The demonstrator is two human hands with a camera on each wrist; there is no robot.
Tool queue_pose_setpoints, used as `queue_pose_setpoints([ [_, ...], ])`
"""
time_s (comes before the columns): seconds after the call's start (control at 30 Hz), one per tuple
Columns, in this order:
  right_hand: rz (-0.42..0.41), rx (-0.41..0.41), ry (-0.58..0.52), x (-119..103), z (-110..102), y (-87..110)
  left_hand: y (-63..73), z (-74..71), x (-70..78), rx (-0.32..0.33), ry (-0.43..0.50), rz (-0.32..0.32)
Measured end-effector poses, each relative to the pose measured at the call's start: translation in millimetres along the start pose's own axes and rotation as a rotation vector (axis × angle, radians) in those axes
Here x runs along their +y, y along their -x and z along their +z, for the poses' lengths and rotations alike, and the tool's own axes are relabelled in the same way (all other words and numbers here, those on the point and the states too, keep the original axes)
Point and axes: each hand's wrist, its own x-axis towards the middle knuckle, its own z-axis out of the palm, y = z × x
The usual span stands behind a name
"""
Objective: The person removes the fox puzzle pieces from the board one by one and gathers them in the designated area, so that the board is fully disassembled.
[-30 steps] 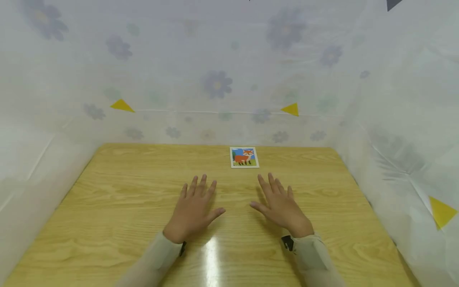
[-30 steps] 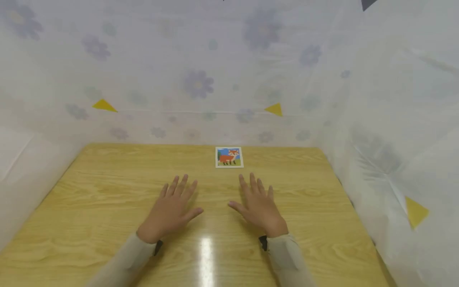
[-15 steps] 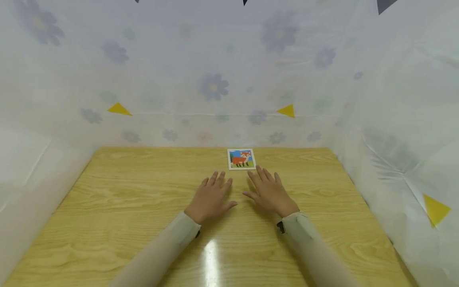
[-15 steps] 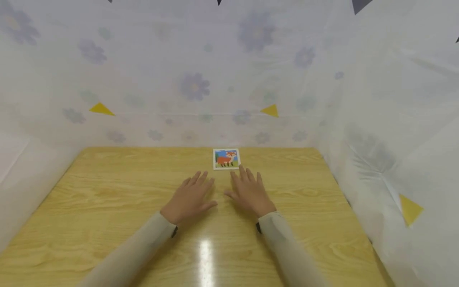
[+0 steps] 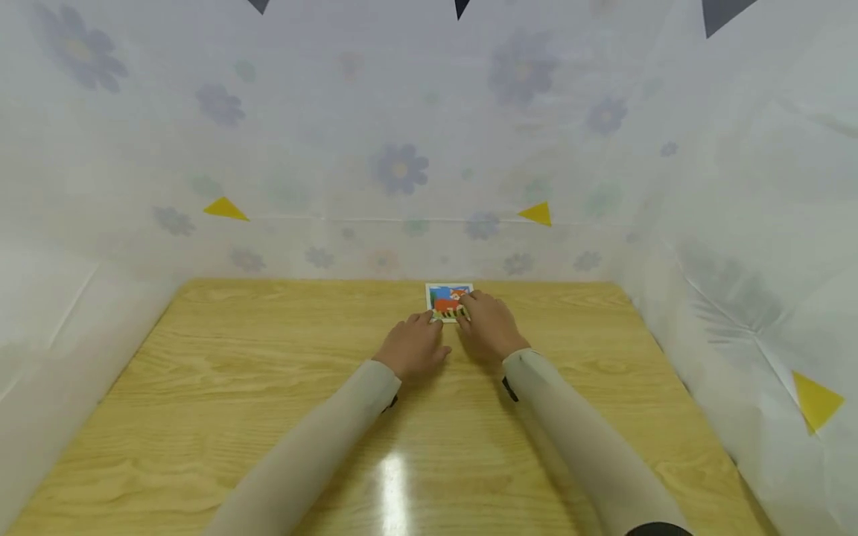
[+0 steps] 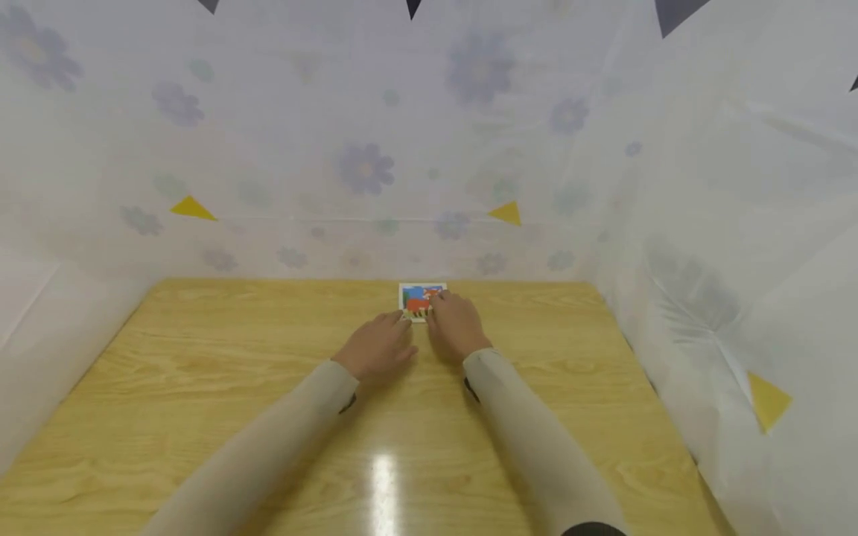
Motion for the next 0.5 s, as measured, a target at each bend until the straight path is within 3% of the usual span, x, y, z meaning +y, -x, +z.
queue_pose_setpoints([
  [0.27,0.084,-0.103,-0.129,-2,14,-8.5,-13.4,7.3,0.4,-0.003,-0.079,0.003],
  [0.5,0.079,-0.063,-0.112,-8,14,-6.8,-14.3,14.7,-2.5,-0.011,-0.132,-0.006],
])
